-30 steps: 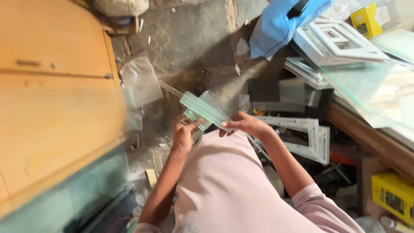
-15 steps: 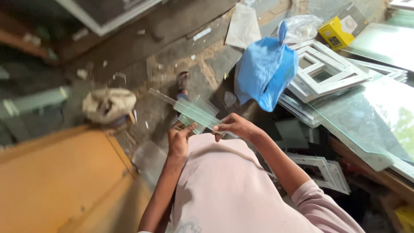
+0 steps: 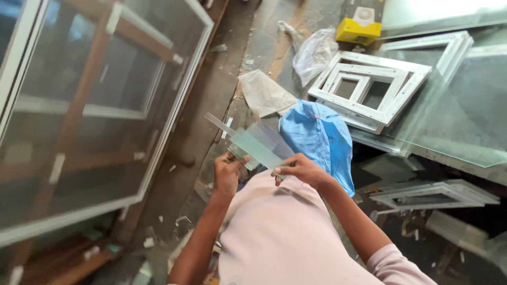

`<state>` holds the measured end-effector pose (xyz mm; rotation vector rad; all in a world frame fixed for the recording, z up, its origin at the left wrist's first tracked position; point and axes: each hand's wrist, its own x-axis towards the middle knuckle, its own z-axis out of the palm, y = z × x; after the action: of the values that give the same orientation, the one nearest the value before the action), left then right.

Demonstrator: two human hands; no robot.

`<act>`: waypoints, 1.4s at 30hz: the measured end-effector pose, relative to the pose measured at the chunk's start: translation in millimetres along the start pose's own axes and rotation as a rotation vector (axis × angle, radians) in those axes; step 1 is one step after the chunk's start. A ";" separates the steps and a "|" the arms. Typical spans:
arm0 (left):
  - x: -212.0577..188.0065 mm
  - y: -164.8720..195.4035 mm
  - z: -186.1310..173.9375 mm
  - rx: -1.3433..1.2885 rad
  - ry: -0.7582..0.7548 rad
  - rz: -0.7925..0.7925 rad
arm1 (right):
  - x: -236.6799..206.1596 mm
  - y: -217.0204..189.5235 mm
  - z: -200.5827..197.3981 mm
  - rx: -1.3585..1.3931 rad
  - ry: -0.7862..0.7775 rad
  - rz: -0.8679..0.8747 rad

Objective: The person carries a large glass sheet across the workshop floor and lays it on a wooden work table. They align a metal straightedge on the glass, score it with a handheld glass cutter, snap off a narrow strip, then carry the scrap pieces outside and toss them onto a pile of broken glass.

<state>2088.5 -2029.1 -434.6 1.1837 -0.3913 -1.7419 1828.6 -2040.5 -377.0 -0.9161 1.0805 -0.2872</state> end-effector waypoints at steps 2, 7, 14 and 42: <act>59.8 17.7 14.1 0.052 -0.014 -0.045 | 30.0 -19.6 -31.3 -0.002 0.053 0.010; 217.2 85.8 94.4 0.119 -0.075 -0.079 | 117.3 -102.3 -141.1 0.153 0.098 -0.118; 388.4 150.2 247.8 0.249 -0.225 -0.147 | 159.3 -213.8 -311.2 0.309 0.123 -0.120; 1121.6 163.6 1001.0 0.369 -0.486 -0.496 | 293.6 -508.0 -1201.9 0.392 0.458 -0.241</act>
<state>1249.4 -3287.1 -446.6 1.1634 -0.7854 -2.4813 1055.0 -3131.6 -368.7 -0.6366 1.2700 -0.9096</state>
